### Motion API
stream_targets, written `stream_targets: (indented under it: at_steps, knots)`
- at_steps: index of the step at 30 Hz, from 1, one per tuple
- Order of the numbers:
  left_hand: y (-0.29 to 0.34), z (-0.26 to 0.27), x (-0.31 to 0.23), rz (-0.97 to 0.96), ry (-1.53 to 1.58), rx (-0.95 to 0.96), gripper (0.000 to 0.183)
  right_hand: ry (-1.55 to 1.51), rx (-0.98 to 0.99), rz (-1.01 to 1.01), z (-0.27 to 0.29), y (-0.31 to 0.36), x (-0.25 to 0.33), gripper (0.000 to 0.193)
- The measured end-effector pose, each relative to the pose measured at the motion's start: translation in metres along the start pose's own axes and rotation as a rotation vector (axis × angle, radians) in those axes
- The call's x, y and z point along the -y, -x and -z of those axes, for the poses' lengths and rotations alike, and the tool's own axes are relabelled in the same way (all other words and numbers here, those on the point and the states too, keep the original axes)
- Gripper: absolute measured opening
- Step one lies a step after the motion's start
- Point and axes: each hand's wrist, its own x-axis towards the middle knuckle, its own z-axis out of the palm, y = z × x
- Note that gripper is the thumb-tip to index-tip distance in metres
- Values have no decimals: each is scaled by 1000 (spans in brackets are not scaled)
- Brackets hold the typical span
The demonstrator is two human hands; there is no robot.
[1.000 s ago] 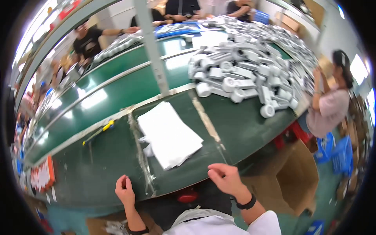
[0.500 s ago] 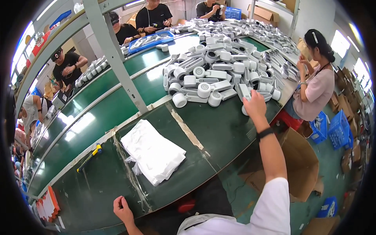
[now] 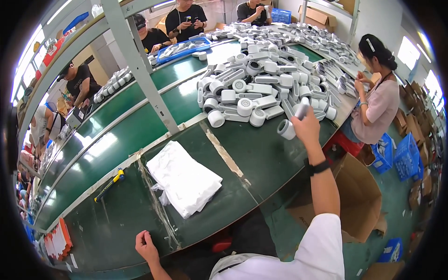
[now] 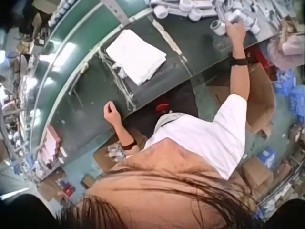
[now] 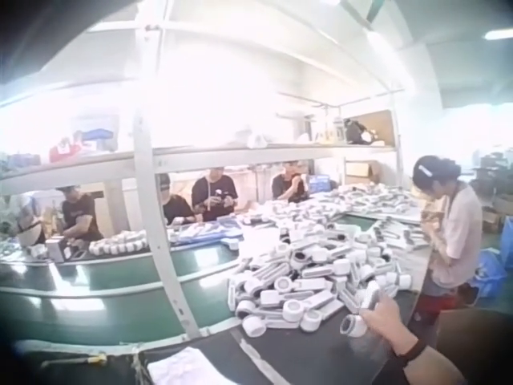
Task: The person picks up a fan, slides it into a plastic bag, and places the bagged fan onto a pile on the table before eventually moving the bagged fans into a cardboard box.
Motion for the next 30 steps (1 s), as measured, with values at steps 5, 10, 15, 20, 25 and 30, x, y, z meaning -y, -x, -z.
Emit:
stream_targets:
  at_steps: [5,10,15,20,25,30]
  knots:
    - [-2,-1,-9,16,-1,-18,8,-902,226,-173,45,93,33,42]
    - [11,-21,-87,-173,253,441,41,-1297,524,-70,64,199,89,43]
    - [41,-60,-145,1,1007,985,101,-1619,962,-179,58,271,123,39]
    - [37,-41,-128,106,964,1004,77,-1628,1222,-277,47,292,112,45]
    - [26,-29,-126,223,1023,1048,63,-1655,1532,-298,38,280,90,53]
    - [9,-31,-138,296,877,1105,65,-1746,1773,-222,30,262,76,56]
